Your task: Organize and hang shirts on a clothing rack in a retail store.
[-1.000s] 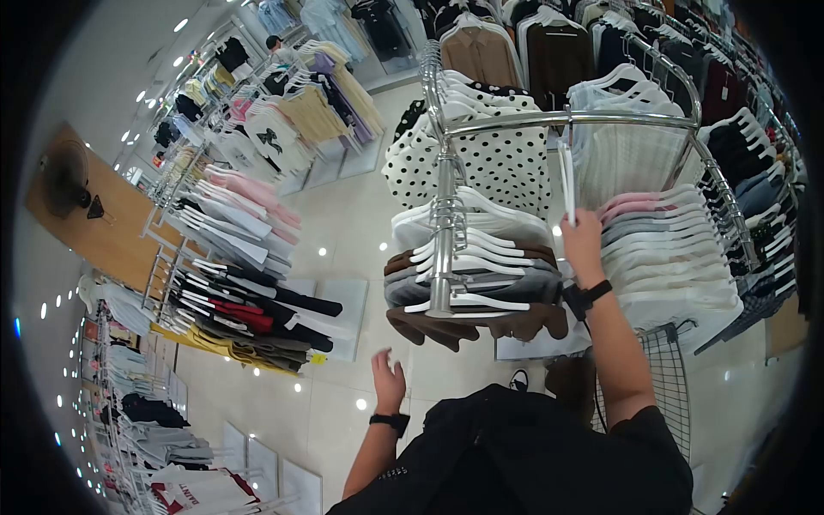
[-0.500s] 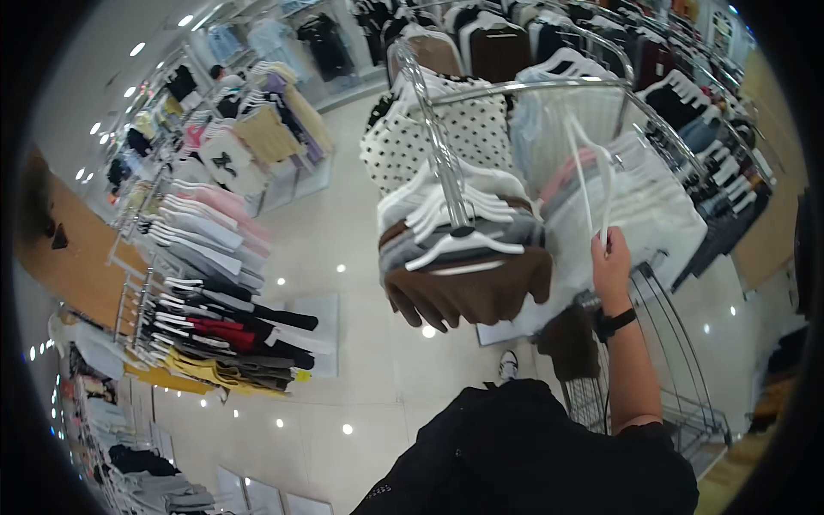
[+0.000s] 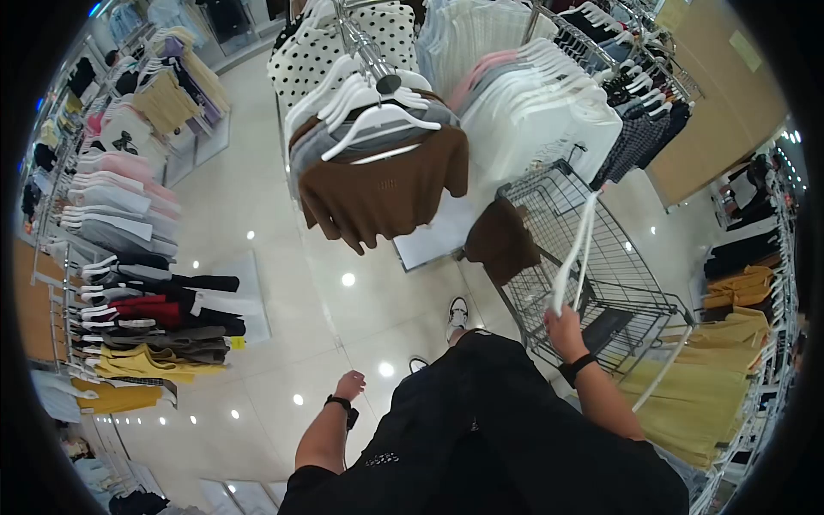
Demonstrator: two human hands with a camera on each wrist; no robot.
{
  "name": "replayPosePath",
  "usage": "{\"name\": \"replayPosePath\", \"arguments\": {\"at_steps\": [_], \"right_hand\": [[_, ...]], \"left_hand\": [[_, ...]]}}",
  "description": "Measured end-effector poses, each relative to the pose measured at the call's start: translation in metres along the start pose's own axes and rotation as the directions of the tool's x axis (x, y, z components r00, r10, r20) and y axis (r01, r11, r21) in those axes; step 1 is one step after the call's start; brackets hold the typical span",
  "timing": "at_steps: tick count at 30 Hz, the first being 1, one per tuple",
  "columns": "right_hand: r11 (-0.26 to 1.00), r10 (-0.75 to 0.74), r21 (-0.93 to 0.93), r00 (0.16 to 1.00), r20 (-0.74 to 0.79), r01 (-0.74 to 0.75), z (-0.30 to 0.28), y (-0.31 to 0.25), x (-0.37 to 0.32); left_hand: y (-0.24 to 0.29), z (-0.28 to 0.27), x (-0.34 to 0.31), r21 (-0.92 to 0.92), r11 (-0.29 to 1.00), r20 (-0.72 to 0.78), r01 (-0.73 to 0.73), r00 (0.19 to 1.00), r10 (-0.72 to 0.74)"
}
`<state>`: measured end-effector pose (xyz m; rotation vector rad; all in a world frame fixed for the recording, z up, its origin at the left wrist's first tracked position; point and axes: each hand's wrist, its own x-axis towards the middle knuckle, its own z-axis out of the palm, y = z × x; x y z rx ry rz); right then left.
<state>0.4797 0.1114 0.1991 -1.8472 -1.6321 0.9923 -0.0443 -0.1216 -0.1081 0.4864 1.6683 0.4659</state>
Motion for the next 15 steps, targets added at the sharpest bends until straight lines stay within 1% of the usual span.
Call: {"name": "replayPosePath", "arguments": {"at_steps": [1, 2, 3, 4, 5, 7, 8, 9, 10, 11, 12, 13, 15], "right_hand": [[0.991, -0.048, -0.123, 0.998, 0.040, 0.053, 0.000, 0.010, -0.012], [0.989, -0.020, -0.143, 0.998, 0.067, 0.029, -0.001, 0.019, -0.025], [0.986, 0.006, -0.165, 0.996, 0.093, 0.009, -0.003, 0.018, -0.037], [0.981, -0.013, -0.191, 0.996, 0.093, 0.031, -0.001, 0.027, -0.045], [0.985, 0.015, -0.170, 0.995, 0.102, 0.003, -0.001, 0.037, -0.051], [0.985, 0.123, -0.134, 0.986, 0.114, -0.107, -0.003, 0.047, -0.063], [0.984, 0.128, -0.143, 0.985, 0.118, -0.111, -0.006, 0.052, -0.065], [0.985, 0.096, -0.154, 0.988, 0.120, -0.077, -0.010, 0.057, -0.065], [0.986, 0.061, -0.159, 0.990, 0.124, -0.041, -0.013, 0.062, -0.062], [0.987, 0.058, -0.155, 0.989, 0.135, -0.036, -0.015, 0.068, -0.054], [0.976, -0.008, -0.214, 0.996, 0.092, 0.028, -0.018, 0.074, -0.044], [0.958, -0.074, -0.272, 0.996, 0.054, 0.086, -0.022, 0.081, -0.036], [0.969, -0.067, -0.234, 0.994, 0.082, 0.085, -0.032, 0.085, -0.008]], "left_hand": [[-0.002, 0.004, 0.002, 0.095, 0.995, -0.030, -0.005, 1.000, 0.008], [-0.004, 0.010, 0.005, 0.084, 0.996, -0.020, -0.002, 1.000, 0.003], [-0.008, 0.017, 0.015, 0.196, 0.980, 0.015, 0.016, 1.000, -0.019], [-0.006, 0.027, 0.020, 0.307, 0.951, 0.047, 0.027, 0.998, -0.044], [-0.005, 0.041, 0.026, 0.297, 0.954, 0.057, 0.027, 0.997, -0.046], [0.012, 0.073, 0.032, 0.253, 0.966, 0.216, -0.054, 0.976, -0.002], [0.026, 0.093, 0.029, 0.258, 0.963, 0.173, -0.073, 0.985, 0.028], [0.035, 0.109, 0.035, 0.403, 0.892, 0.219, -0.205, 0.968, 0.124], [0.040, 0.124, 0.041, 0.477, 0.814, 0.271, -0.332, 0.936, 0.224], [0.046, 0.143, 0.048, 0.380, 0.888, 0.245, -0.258, 0.954, 0.172], [0.045, 0.160, 0.061, 0.396, 0.837, 0.294, -0.378, 0.916, 0.274], [0.062, 0.175, 0.057, 0.416, 0.837, 0.302, -0.357, 0.922, 0.243], [0.109, 0.202, 0.048, 0.448, 0.833, 0.302, -0.325, 0.932, 0.201]]}}
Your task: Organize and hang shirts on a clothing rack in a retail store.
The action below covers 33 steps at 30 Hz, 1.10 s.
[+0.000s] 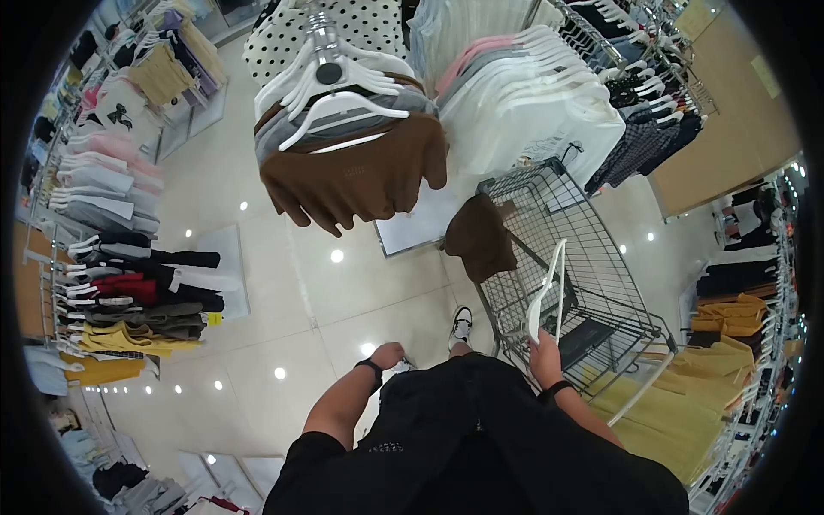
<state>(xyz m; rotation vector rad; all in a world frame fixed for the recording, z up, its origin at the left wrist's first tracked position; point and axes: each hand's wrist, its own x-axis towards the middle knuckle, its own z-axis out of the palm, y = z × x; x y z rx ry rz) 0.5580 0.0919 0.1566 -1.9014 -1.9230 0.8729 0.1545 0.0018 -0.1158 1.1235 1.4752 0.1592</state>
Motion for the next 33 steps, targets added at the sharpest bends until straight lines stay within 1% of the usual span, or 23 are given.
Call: {"name": "replayPosePath", "arguments": {"at_steps": [2, 3, 5, 6, 8, 10, 11, 12, 14, 15, 16, 18, 21, 22, 24, 25, 27, 28, 29, 30, 31, 32, 33], "right_hand": [[0.993, -0.044, -0.112, 0.996, -0.073, 0.036, -0.004, 0.024, 0.025], [0.995, -0.041, -0.097, 0.999, -0.013, 0.040, -0.003, 0.047, 0.040], [0.995, -0.080, -0.061, 0.997, 0.022, 0.081, -0.006, 0.077, 0.060], [0.991, -0.125, -0.046, 0.991, 0.051, 0.127, -0.005, 0.088, 0.069], [0.992, -0.127, 0.032, 0.990, 0.064, 0.125, -0.003, 0.100, 0.080], [0.986, -0.130, 0.140, 0.955, 0.267, 0.095, -0.006, 0.104, 0.087], [0.975, -0.179, 0.184, 0.930, 0.321, 0.124, -0.002, 0.113, 0.090], [0.974, -0.176, 0.197, 0.928, 0.328, 0.115, -0.003, 0.115, 0.089], [0.950, -0.060, 0.310, 0.961, 0.270, -0.027, -0.007, 0.106, 0.088], [0.948, -0.082, 0.319, 0.977, 0.196, 0.016, -0.005, 0.108, 0.085], [0.944, -0.076, 0.331, 0.978, 0.197, 0.007, -0.003, 0.113, 0.083], [0.935, 0.022, 0.351, 0.995, 0.093, -0.054, 0.004, 0.121, 0.077], [0.952, 0.046, 0.291, 0.981, 0.186, -0.100, -0.010, 0.119, 0.077], [0.947, 0.063, 0.299, 0.982, 0.179, -0.116, -0.008, 0.122, 0.075], [0.960, -0.044, 0.281, 0.992, 0.118, 0.009, -0.006, 0.130, 0.076], [0.957, -0.057, 0.288, 0.995, 0.085, 0.030, -0.006, 0.131, 0.074], [0.963, -0.065, 0.265, 0.994, 0.088, 0.040, -0.005, 0.135, 0.073], [0.968, -0.081, 0.244, 0.992, 0.096, 0.056, -0.004, 0.134, 0.075], [0.966, -0.089, 0.252, 0.992, 0.091, 0.063, -0.003, 0.132, 0.076], [0.965, -0.063, 0.262, 0.990, 0.126, 0.028, -0.006, 0.129, 0.075], [0.964, -0.045, 0.266, 0.986, 0.163, 0.000, -0.008, 0.127, 0.077], [0.962, -0.064, 0.273, 0.984, 0.166, 0.017, -0.007, 0.129, 0.080], [0.947, -0.107, 0.318, 0.982, 0.158, 0.052, -0.006, 0.131, 0.083]], "left_hand": [[0.049, 0.002, 0.004, 0.145, 0.985, 0.056, -0.098, 0.994, 0.090], [0.073, 0.002, 0.007, 0.159, 0.984, 0.056, -0.079, 0.996, 0.071], [0.117, 0.000, 0.021, 0.155, 0.964, 0.055, -0.215, 0.976, 0.209], [0.137, 0.001, 0.031, 0.135, 0.967, 0.045, -0.215, 0.977, 0.210], [0.177, 0.000, 0.049, 0.104, 0.963, -0.003, -0.249, 0.968, 0.251], [0.215, -0.005, 0.068, 0.110, 0.946, -0.073, -0.305, 0.947, 0.314], [0.236, -0.008, 0.076, 0.093, 0.943, -0.105, -0.319, 0.939, 0.328], [0.256, -0.009, 0.085, 0.015, 0.953, -0.116, -0.302, 0.946, 0.302], [0.304, -0.014, 0.099, -0.125, 0.961, -0.160, -0.245, 0.961, 0.224], [0.329, -0.015, 0.101, -0.187, 0.962, -0.188, -0.200, 0.968, 0.165], [0.348, -0.014, 0.106, -0.176, 0.966, -0.182, -0.190, 0.970, 0.158], [0.376, -0.007, 0.118, -0.324, 0.935, -0.224, -0.144, 0.972, 0.072], [0.387, 0.008, 0.141, -0.215, 0.968, -0.180, -0.130, 0.979, 0.091], [0.383, 0.012, 0.148, -0.202, 0.971, -0.163, -0.125, 0.982, 0.092], [0.382, 0.017, 0.159, 0.166, 0.965, -0.335, -0.202, 0.909, 0.248], [0.382, 0.017, 0.161, 0.172, 0.963, -0.328, -0.207, 0.910, 0.254], [0.379, 0.004, 0.158, -0.054, 0.981, -0.240, -0.187, 0.956, 0.169], [0.393, -0.006, 0.144, -0.046, 0.981, -0.244, -0.190, 0.954, 0.174], [0.405, -0.016, 0.125, -0.317, 0.929, -0.207, -0.190, 0.970, 0.127], [0.419, -0.028, 0.098, -0.567, 0.807, -0.162, -0.166, 0.983, 0.089], [0.425, -0.046, 0.072, -0.653, 0.732, -0.139, -0.196, 0.980, 0.139], [0.448, -0.059, 0.036, -0.794, 0.580, -0.122, -0.182, 0.982, 0.142], [0.459, -0.073, 0.003, -0.826, 0.526, -0.147, -0.201, 0.979, 0.143]]}}
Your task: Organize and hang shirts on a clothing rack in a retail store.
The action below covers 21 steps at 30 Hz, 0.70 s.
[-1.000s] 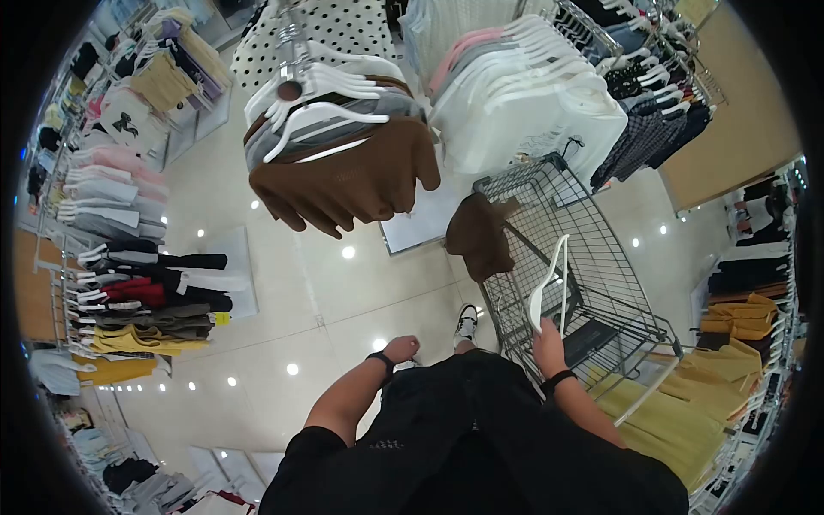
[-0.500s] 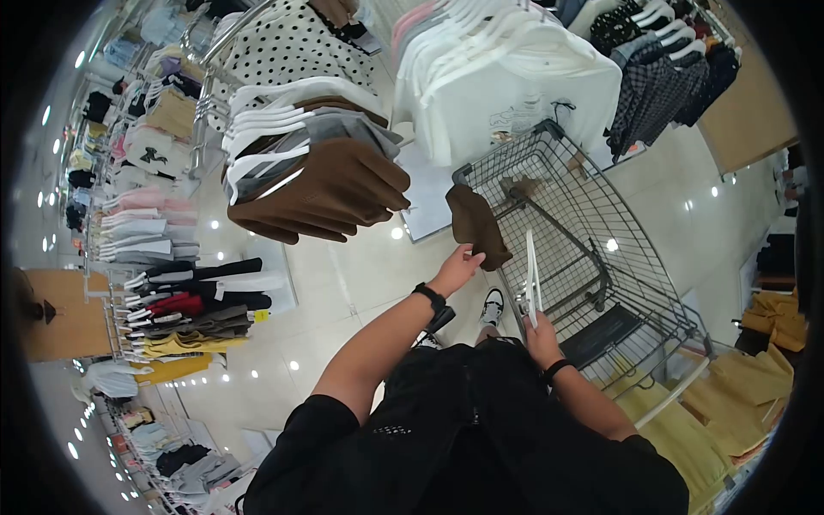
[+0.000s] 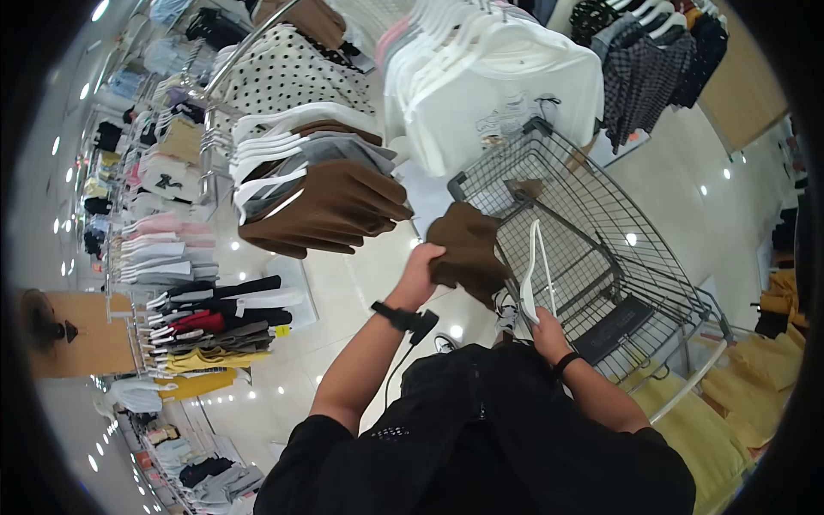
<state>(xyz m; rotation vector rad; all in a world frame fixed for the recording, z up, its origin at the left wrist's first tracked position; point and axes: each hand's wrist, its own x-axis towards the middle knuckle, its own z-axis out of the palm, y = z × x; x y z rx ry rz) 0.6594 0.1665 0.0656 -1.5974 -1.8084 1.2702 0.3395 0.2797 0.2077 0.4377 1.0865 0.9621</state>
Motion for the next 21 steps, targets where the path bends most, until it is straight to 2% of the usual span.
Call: {"name": "replayPosePath", "arguments": {"at_steps": [1, 2, 3, 5, 7, 8, 9, 11, 13, 14, 15, 17, 18, 19, 20, 21], "right_hand": [[0.998, -0.044, 0.040, 0.999, 0.002, 0.044, 0.001, 0.000, 0.005], [0.995, -0.030, 0.099, 0.999, -0.027, 0.033, -0.005, -0.015, 0.008], [1.000, -0.014, 0.006, 0.999, -0.036, 0.014, -0.002, -0.008, 0.014], [0.957, 0.019, 0.291, 0.998, -0.056, -0.002, -0.017, -0.050, 0.032], [0.901, -0.117, 0.409, 0.989, -0.087, 0.143, -0.027, -0.096, 0.043], [0.863, -0.147, 0.481, 0.988, -0.050, 0.153, -0.030, -0.122, 0.044], [0.864, -0.160, 0.476, 0.986, -0.053, 0.166, -0.030, -0.151, 0.044], [0.825, -0.439, 0.344, 0.892, -0.109, 0.448, -0.018, -0.205, 0.042], [0.764, -0.484, 0.460, 0.873, -0.055, 0.452, 0.012, -0.238, 0.045], [0.804, -0.454, 0.462, 0.888, 0.072, 0.374, 0.020, -0.259, 0.041], [0.791, -0.472, 0.475, 0.879, 0.072, 0.386, 0.044, -0.258, 0.045], [0.750, -0.357, 0.634, 0.922, 0.150, 0.188, 0.068, -0.286, 0.038], [0.759, -0.368, 0.620, 0.916, 0.159, 0.197, 0.071, -0.293, 0.038], [0.781, -0.361, 0.568, 0.930, 0.073, 0.258, 0.072, -0.298, 0.039], [0.800, -0.355, 0.511, 0.935, -0.017, 0.314, 0.075, -0.306, 0.040], [0.725, -0.232, 0.672, 0.972, 0.034, 0.150, 0.068, -0.327, 0.032]], "left_hand": [[0.023, 0.001, -0.027, -0.061, 0.998, -0.010, -0.024, 1.000, 0.024], [0.045, 0.004, -0.053, -0.034, 0.988, 0.048, -0.152, 0.987, 0.154], [0.063, 0.006, -0.080, -0.013, 0.961, 0.105, -0.275, 0.956, 0.275], [0.086, 0.002, -0.131, -0.048, 0.943, 0.020, -0.328, 0.944, 0.329], [0.097, -0.011, -0.166, -0.129, 0.910, 0.029, -0.394, 0.916, 0.401], [0.101, -0.019, -0.179, -0.158, 0.896, 0.094, -0.416, 0.897, 0.433], [0.103, -0.021, -0.188, -0.161, 0.890, 0.096, -0.427, 0.891, 0.445], [0.100, -0.027, -0.206, -0.192, 0.869, 0.083, -0.456, 0.875, 0.478], [0.097, -0.038, -0.217, -0.193, 0.869, 0.077, -0.455, 0.876, 0.476], [0.096, -0.045, -0.224, -0.187, 0.875, 0.077, -0.446, 0.882, 0.466], [0.096, -0.054, -0.234, -0.198, 0.864, 0.067, -0.462, 0.873, 0.482], [0.100, -0.068, -0.257, -0.006, 0.878, 0.053, -0.479, 0.876, 0.479], [0.104, -0.070, -0.274, 0.073, 0.856, -0.026, -0.511, 0.857, 0.514], [0.103, -0.087, -0.285, 0.059, 0.851, -0.033, -0.522, 0.851, 0.525], [0.102, -0.111, -0.300, 0.181, 0.858, -0.063, -0.480, 0.865, 0.498], [0.102, -0.132, -0.314, 0.300, 0.853, -0.095, -0.427, 0.877, 0.472]]}}
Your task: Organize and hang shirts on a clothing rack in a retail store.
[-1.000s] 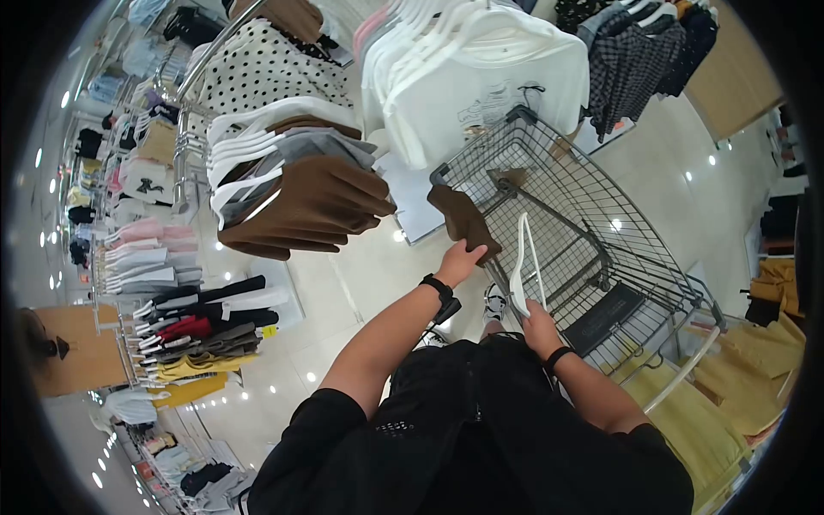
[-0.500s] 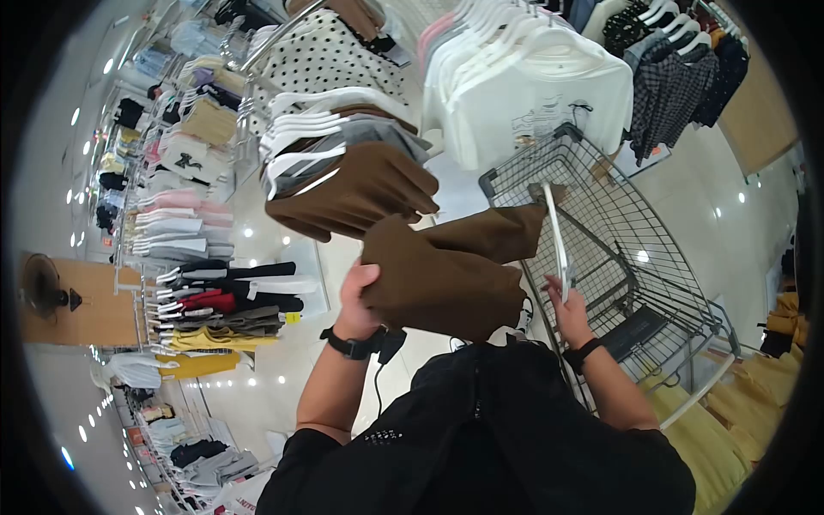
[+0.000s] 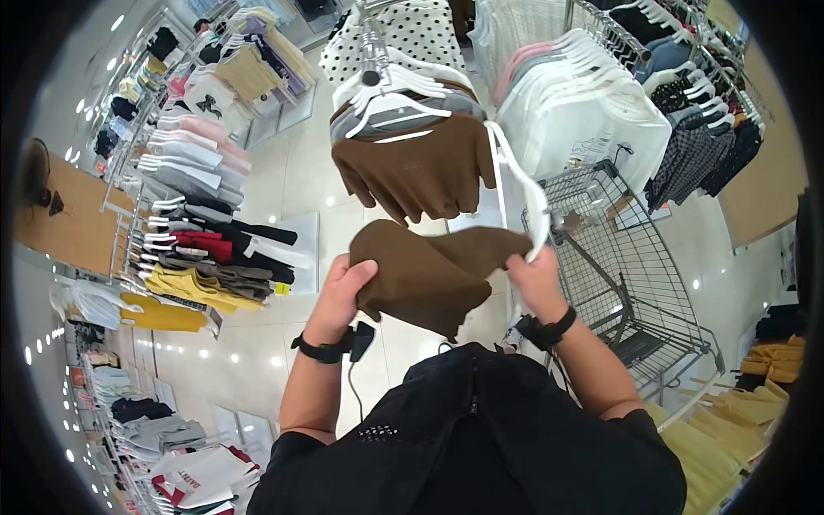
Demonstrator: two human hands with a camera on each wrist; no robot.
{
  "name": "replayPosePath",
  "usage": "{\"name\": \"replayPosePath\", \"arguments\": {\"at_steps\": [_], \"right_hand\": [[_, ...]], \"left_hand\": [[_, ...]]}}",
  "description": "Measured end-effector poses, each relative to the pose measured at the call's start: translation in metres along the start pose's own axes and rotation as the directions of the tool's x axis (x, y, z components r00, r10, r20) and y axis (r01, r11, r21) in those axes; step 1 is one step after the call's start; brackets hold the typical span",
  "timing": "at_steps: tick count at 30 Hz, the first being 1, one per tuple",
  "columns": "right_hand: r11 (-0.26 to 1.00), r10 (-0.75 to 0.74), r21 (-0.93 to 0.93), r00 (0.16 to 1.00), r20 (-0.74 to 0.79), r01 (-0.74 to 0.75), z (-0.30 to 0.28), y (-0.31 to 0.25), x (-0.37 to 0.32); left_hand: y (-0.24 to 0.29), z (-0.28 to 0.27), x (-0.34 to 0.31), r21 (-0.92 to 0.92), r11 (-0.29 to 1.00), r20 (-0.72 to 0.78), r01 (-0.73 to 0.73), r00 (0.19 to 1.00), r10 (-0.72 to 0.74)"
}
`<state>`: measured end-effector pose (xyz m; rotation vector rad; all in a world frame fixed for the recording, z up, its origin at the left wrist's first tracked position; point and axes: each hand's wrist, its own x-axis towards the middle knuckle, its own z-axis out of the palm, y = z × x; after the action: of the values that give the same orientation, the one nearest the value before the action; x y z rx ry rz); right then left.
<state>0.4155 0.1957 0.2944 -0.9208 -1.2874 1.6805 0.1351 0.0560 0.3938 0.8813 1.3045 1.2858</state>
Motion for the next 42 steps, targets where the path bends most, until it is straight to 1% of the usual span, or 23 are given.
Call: {"name": "replayPosePath", "arguments": {"at_steps": [2, 4, 5, 6, 7, 8, 9, 10, 12, 15, 18, 20, 22, 24, 25, 26, 28, 31, 34, 36, 38, 40, 42], "right_hand": [[0.997, 0.037, 0.061, 0.998, 0.048, -0.040, 0.007, -0.023, -0.002], [0.999, 0.051, -0.013, 0.993, 0.105, -0.050, 0.023, -0.046, -0.012], [0.995, 0.082, -0.072, 0.982, 0.168, -0.071, 0.034, -0.055, -0.016], [0.994, 0.083, -0.087, 0.982, 0.169, -0.069, 0.046, -0.059, -0.021], [0.984, 0.069, -0.173, 0.977, 0.201, -0.034, 0.059, -0.062, -0.024], [0.967, 0.062, -0.256, 0.970, 0.235, 0.001, 0.072, -0.062, -0.026], [0.941, 0.023, -0.331, 0.961, 0.274, 0.071, 0.083, -0.057, -0.026], [0.938, 0.038, -0.341, 0.961, 0.273, 0.059, 0.093, -0.055, -0.028], [0.827, 0.064, -0.539, 0.924, 0.376, 0.162, 0.113, -0.051, -0.034], [0.825, 0.001, -0.529, 0.937, 0.351, 0.197, 0.126, -0.037, -0.044], [0.828, -0.022, -0.524, 0.946, 0.322, 0.197, 0.121, -0.040, -0.052], [0.742, -0.068, -0.598, 0.921, 0.383, 0.304, 0.109, -0.043, -0.061], [0.739, -0.070, -0.599, 0.919, 0.387, 0.308, 0.095, -0.041, -0.069], [0.607, -0.091, -0.719, 0.929, 0.360, 0.338, 0.076, -0.037, -0.075], [0.554, -0.007, -0.788, 0.948, 0.317, 0.268, 0.065, -0.035, -0.076], [0.559, -0.013, -0.785, 0.950, 0.312, 0.266, 0.048, -0.022, -0.076], [0.662, -0.135, -0.720, 0.978, 0.159, 0.208, 0.001, 0.016, -0.076], [0.744, -0.054, -0.669, 0.998, -0.041, 0.013, -0.062, 0.034, -0.087], [0.787, -0.056, -0.617, 0.995, -0.078, -0.004, -0.105, 0.033, -0.101], [0.824, -0.077, -0.564, 0.997, -0.019, 0.053, -0.125, 0.029, -0.109], [0.835, -0.108, -0.544, 0.994, -0.020, 0.080, -0.127, 0.000, -0.121], [0.935, -0.145, -0.346, 0.972, -0.185, 0.073, -0.137, -0.010, -0.130], [0.954, -0.176, -0.270, 0.972, -0.158, 0.129, -0.154, -0.013, -0.133]], "left_hand": [[0.003, -0.026, -0.019, 0.022, 0.998, -0.048, 0.061, 0.997, -0.060], [-0.018, -0.051, -0.029, 0.354, 0.935, -0.161, 0.019, 0.986, 0.041], [-0.036, -0.074, -0.032, 0.555, 0.823, -0.212, 0.117, 0.977, 0.004], [-0.038, -0.074, -0.037, 0.543, 0.832, -0.212, 0.112, 0.977, 0.007], [-0.036, -0.067, -0.040, 0.648, 0.755, -0.132, -0.097, 0.962, 0.238], [-0.033, -0.060, -0.045, 0.728, 0.624, -0.034, -0.283, 0.895, 0.445], [-0.023, -0.050, -0.049, 0.528, 0.822, -0.018, -0.213, 0.965, 0.262], [-0.027, -0.045, -0.045, 0.500, 0.815, 0.053, -0.293, 0.949, 0.309], [-0.029, -0.030, -0.039, 0.561, 0.716, 0.204, -0.416, 0.907, 0.368], [-0.038, 0.002, -0.038, 0.476, 0.837, 0.285, -0.270, 0.948, 0.143], [-0.066, 0.022, -0.040, 0.531, 0.783, 0.176, -0.323, 0.946, 0.271], [-0.074, 0.024, -0.040, 0.568, 0.738, 0.175, -0.365, 0.929, 0.324], [-0.070, 0.034, -0.042, 0.603, 0.686, 0.177, -0.406, 0.907, 0.382], [-0.062, 0.048, -0.046, 0.550, 0.719, 0.076, -0.425, 0.883, 0.463], [-0.059, 0.054, -0.046, 0.546, 0.741, 0.035, -0.391, 0.894, 0.446], [-0.055, 0.060, -0.046, 0.551, 0.736, 0.043, -0.394, 0.894, 0.446], [-0.048, 0.069, -0.045, 0.421, 0.832, -0.105, -0.362, 0.891, 0.441], [-0.036, 0.078, -0.042, 0.136, 0.955, -0.158, -0.263, 0.946, 0.283], [-0.032, 0.104, -0.041, 0.205, 0.956, -0.067, -0.211, 0.971, 0.229], [-0.030, 0.125, -0.044, 0.186, 0.973, -0.025, -0.140, 0.989, 0.147], [-0.028, 0.142, -0.047, 0.404, 0.909, 0.059, -0.103, 0.994, 0.087], [-0.037, 0.153, -0.047, 0.436, 0.891, 0.044, -0.124, 0.992, 0.116], [-0.040, 0.161, -0.050, 0.335, 0.940, -0.017, -0.070, 0.997, 0.081]]}}
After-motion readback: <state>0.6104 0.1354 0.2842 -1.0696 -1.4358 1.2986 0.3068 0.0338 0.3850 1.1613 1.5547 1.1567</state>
